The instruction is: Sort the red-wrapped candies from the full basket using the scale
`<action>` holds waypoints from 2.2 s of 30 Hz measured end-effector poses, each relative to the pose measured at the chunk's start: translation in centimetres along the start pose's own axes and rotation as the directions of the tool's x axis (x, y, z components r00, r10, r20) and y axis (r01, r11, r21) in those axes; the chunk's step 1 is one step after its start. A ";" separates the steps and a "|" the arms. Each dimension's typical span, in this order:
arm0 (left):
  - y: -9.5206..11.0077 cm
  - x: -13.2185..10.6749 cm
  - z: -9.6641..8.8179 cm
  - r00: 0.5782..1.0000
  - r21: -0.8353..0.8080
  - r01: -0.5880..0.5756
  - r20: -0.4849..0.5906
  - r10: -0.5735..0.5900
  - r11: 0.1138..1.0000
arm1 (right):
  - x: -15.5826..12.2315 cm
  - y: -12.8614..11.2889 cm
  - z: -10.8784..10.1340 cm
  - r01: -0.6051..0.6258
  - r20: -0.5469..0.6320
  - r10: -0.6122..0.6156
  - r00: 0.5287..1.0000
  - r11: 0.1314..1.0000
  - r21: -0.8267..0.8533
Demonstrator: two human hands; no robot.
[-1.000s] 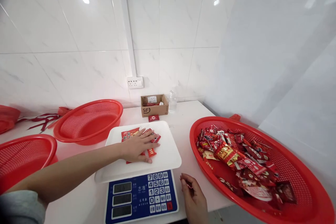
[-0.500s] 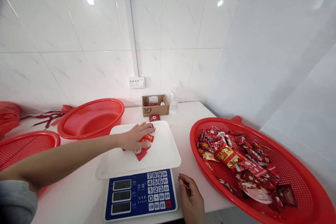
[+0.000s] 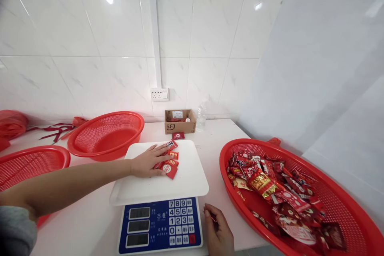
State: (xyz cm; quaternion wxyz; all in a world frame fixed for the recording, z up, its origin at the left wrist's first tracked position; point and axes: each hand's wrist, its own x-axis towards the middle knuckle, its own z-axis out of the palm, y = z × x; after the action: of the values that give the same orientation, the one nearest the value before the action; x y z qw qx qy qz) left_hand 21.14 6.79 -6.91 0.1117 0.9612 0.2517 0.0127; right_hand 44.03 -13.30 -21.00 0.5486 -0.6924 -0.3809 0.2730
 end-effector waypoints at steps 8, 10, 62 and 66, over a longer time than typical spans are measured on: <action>3.3 0.4 1.7 0.939 -0.129 0.311 -0.108 -0.325 0.942 | -0.1 -0.2 0.0 0.012 -0.002 -0.012 1.000 1.000 -0.007; 2.6 1.0 1.2 0.939 -0.127 0.294 -0.148 -0.311 0.947 | -0.1 -0.4 0.0 0.011 -0.008 -0.011 1.000 1.000 -0.017; -1.4 -2.6 -3.0 0.790 -0.494 0.384 -0.261 -0.554 0.780 | -0.1 -0.4 0.1 -0.001 0.032 0.002 0.999 0.999 -0.039; -4.8 -4.6 -7.0 0.637 -0.449 0.475 -0.418 -0.648 0.757 | -0.2 -0.5 0.2 0.004 0.051 -0.003 0.999 1.000 -0.023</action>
State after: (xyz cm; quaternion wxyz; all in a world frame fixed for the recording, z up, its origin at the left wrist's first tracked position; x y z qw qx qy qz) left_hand 14.27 10.07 -0.97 0.1759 0.7578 0.5573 0.2902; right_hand 43.70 -13.30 -20.53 0.5310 -0.6910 -0.3991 0.2852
